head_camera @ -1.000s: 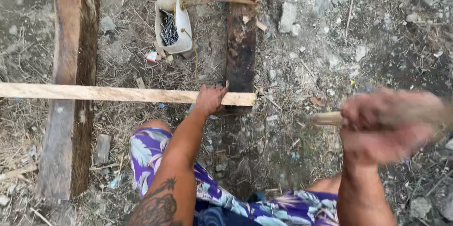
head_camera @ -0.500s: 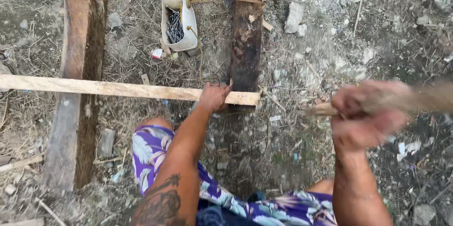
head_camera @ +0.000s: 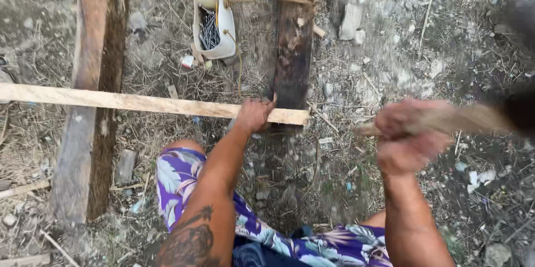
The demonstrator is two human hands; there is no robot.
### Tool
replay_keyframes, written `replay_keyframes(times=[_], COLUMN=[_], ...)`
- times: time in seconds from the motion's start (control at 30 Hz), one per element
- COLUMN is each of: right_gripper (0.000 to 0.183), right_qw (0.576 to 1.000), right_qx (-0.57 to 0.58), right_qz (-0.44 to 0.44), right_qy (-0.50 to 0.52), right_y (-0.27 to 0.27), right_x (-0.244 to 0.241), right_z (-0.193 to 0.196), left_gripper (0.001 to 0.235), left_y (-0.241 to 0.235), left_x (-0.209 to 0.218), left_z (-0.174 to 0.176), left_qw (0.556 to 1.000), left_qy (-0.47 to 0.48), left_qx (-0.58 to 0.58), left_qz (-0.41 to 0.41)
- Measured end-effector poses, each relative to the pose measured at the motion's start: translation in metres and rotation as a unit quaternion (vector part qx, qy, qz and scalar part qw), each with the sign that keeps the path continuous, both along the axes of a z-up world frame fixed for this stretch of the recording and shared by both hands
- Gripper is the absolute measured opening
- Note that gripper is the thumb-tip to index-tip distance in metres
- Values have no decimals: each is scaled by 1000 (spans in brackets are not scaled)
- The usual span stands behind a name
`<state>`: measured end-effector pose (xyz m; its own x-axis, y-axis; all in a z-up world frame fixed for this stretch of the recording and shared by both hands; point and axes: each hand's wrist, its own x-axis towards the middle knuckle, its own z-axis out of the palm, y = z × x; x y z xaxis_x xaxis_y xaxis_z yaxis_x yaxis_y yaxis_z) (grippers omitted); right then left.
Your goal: The person positions a long wooden plank across two vertical supports and hammers nails to secure it. They repeat this process for a second plank, using a hammer and nails from a nearby container.
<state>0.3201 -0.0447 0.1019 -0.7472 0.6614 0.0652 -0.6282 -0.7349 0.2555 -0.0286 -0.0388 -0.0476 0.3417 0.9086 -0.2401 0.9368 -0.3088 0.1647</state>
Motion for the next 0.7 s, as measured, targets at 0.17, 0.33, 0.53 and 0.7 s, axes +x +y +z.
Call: replay_keyframes(times=[0.17,0.33,0.53,0.7], right_gripper=[38,41,24,20], right_qw=[325,207,244,246], right_qx=[448,407,484,443], right_qz=[-145,-33,-173,-121], right_qy=[-820,-889,-823,-853], right_y=[-53,-53,18,41], right_x=[-64,-89,-170,-216], right_z=[-92,-130,-123,-137], left_gripper=[71,72,100,31], left_y=[24,32,26,69], left_x=[-14,-10,-19,-98], left_z=[-13,-10,7,21], left_qw=[999,998,993,893], left_qy=[-38,-56,-110,-394], left_qx=[-34,42,-37,51], left_qz=[-9,8,-10,210])
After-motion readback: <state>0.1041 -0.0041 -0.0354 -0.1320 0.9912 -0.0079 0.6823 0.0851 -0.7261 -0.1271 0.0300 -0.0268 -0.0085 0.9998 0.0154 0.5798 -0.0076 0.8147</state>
